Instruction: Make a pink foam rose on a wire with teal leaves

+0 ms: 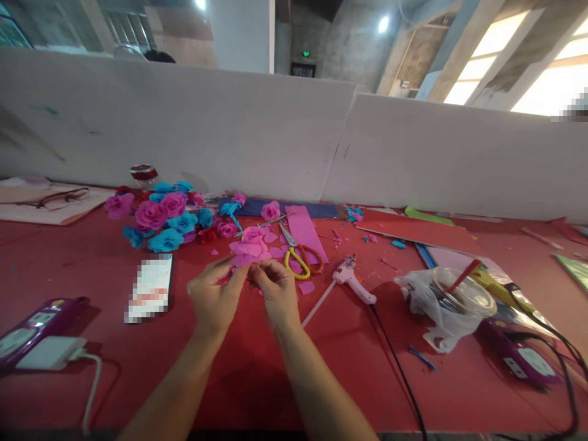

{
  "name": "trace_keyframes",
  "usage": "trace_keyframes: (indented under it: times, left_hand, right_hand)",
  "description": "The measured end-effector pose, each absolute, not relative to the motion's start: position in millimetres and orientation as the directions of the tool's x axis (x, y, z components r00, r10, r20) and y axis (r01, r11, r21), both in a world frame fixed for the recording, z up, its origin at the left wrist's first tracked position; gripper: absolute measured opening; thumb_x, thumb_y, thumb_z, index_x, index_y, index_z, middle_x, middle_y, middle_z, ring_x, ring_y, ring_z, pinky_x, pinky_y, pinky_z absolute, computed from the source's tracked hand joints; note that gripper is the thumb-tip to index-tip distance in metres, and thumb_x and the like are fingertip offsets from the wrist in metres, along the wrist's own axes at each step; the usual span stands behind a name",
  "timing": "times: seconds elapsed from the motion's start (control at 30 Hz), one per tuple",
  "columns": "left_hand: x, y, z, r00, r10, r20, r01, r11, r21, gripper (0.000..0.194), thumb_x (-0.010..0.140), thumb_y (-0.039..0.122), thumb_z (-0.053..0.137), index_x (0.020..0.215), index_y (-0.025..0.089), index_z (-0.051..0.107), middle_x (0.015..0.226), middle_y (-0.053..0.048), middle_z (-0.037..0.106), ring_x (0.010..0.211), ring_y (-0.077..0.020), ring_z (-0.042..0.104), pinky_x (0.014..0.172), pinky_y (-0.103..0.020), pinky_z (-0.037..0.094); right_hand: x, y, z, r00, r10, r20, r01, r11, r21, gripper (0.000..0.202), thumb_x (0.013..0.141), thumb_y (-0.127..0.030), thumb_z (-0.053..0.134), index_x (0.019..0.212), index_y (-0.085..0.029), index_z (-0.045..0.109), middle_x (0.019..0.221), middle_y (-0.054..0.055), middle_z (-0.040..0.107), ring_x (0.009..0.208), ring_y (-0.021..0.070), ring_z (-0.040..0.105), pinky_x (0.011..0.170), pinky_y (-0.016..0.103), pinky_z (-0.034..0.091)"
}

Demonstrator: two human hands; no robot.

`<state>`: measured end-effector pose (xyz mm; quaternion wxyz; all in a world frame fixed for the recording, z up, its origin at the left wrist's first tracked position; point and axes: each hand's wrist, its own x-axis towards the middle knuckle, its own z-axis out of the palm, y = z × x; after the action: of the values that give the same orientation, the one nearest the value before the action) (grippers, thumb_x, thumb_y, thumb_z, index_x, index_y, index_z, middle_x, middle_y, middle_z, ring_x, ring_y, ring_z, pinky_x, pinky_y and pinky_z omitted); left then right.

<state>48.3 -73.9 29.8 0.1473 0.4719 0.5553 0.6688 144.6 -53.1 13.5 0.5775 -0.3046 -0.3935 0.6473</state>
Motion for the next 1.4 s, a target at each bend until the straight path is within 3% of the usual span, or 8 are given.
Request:
trace_keyframes:
  times: [0.17,0.33,0.43,0.53,0.8,0.97,1.17,1.4]
  left_hand:
    - [46.0,-71.5,24.1,-0.495,0.628,0.601,0.404,-0.446,0.799,0.014,0.062,0.018,0.08,0.069,0.029,0.077,0.081,-0.004,0.075,0.076,-0.0226,0.064,0.09,-0.037,0.042]
    - [44.1,-68.6,25.2,-0.436,0.559,0.706,0.616,-0.386,0.686,0.005,0.073,0.024,0.072,0.074,0.025,0.076,0.078,-0.004,0.075,0.076,-0.0212,0.065,0.08,-0.034,0.045]
    - [41.6,-68.5,26.9,-0.374,0.568,0.733,0.684,-0.365,0.632,0.012,0.079,0.027,0.065,0.072,0.021,0.074,0.076,-0.004,0.074,0.075,-0.0195,0.066,0.081,-0.034,0.046]
    - [40.3,-69.0,27.7,-0.433,0.641,0.634,0.592,-0.329,0.736,0.019,0.084,0.029,0.058,0.078,0.019,0.072,0.077,-0.003,0.074,0.073,-0.0172,0.067,0.075,-0.029,0.049]
    - [40.6,-66.4,36.5,-0.49,0.792,0.365,0.335,-0.216,0.917,0.019,0.079,0.036,0.064,0.08,0.019,0.073,0.074,-0.001,0.073,0.07,-0.0161,0.066,0.065,-0.025,0.049]
    - [40.8,-71.7,34.3,-0.517,0.802,0.298,0.314,-0.146,0.938,0.019,0.078,0.037,0.064,0.081,0.021,0.075,0.077,-0.001,0.075,0.072,-0.0171,0.067,0.067,-0.026,0.05]
    - [43.7,-76.1,37.7,-0.503,0.787,0.358,0.425,-0.135,0.895,0.016,0.077,0.038,0.066,0.079,0.025,0.076,0.081,0.001,0.076,0.078,-0.0194,0.07,0.075,-0.03,0.052]
    - [45.2,-76.0,44.3,-0.472,0.85,0.235,0.261,-0.12,0.958,0.017,0.075,0.032,0.067,0.086,0.024,0.076,0.086,0.0,0.077,0.081,-0.0189,0.071,0.076,-0.028,0.054]
  right_hand:
    - [141.3,-54.5,12.1,-0.13,0.989,0.067,-0.54,-0.014,-0.841,0.011,0.071,-0.03,0.075,0.073,-0.021,0.069,0.065,-0.003,0.062,0.059,0.0114,0.055,0.061,0.026,0.046]
    - [139.7,-56.1,12.3,-0.147,0.988,0.036,-0.549,-0.052,-0.834,0.011,0.071,-0.029,0.076,0.075,-0.02,0.071,0.065,-0.003,0.063,0.06,0.0104,0.056,0.061,0.024,0.046]
    - [139.7,-56.3,13.6,-0.137,0.991,0.001,-0.573,-0.078,-0.816,0.011,0.069,-0.028,0.077,0.073,-0.02,0.072,0.065,-0.003,0.063,0.058,0.0081,0.055,0.059,0.02,0.045]
    - [140.0,-55.7,15.0,-0.112,0.993,-0.038,-0.588,-0.097,-0.803,0.013,0.065,-0.027,0.08,0.071,-0.018,0.072,0.065,-0.003,0.064,0.057,0.0062,0.054,0.055,0.018,0.044]
    - [137.9,-55.8,16.5,-0.124,0.991,-0.051,-0.608,-0.117,-0.786,0.014,0.063,-0.026,0.081,0.067,-0.017,0.071,0.062,-0.003,0.064,0.055,0.0056,0.055,0.053,0.016,0.043]
    - [137.7,-56.4,17.2,-0.115,0.991,-0.072,-0.616,-0.128,-0.777,0.016,0.062,-0.027,0.081,0.067,-0.017,0.071,0.062,-0.003,0.064,0.054,0.0057,0.055,0.053,0.016,0.045]
    - [136.7,-58.0,15.7,-0.124,0.99,-0.073,-0.619,-0.134,-0.774,0.014,0.061,-0.025,0.081,0.066,-0.017,0.07,0.063,-0.004,0.064,0.053,0.0053,0.055,0.053,0.017,0.045]
    - [137.1,-58.6,16.7,-0.12,0.991,-0.055,-0.62,-0.118,-0.776,0.013,0.062,-0.025,0.08,0.067,-0.018,0.071,0.065,-0.003,0.065,0.054,0.0056,0.055,0.055,0.017,0.045]
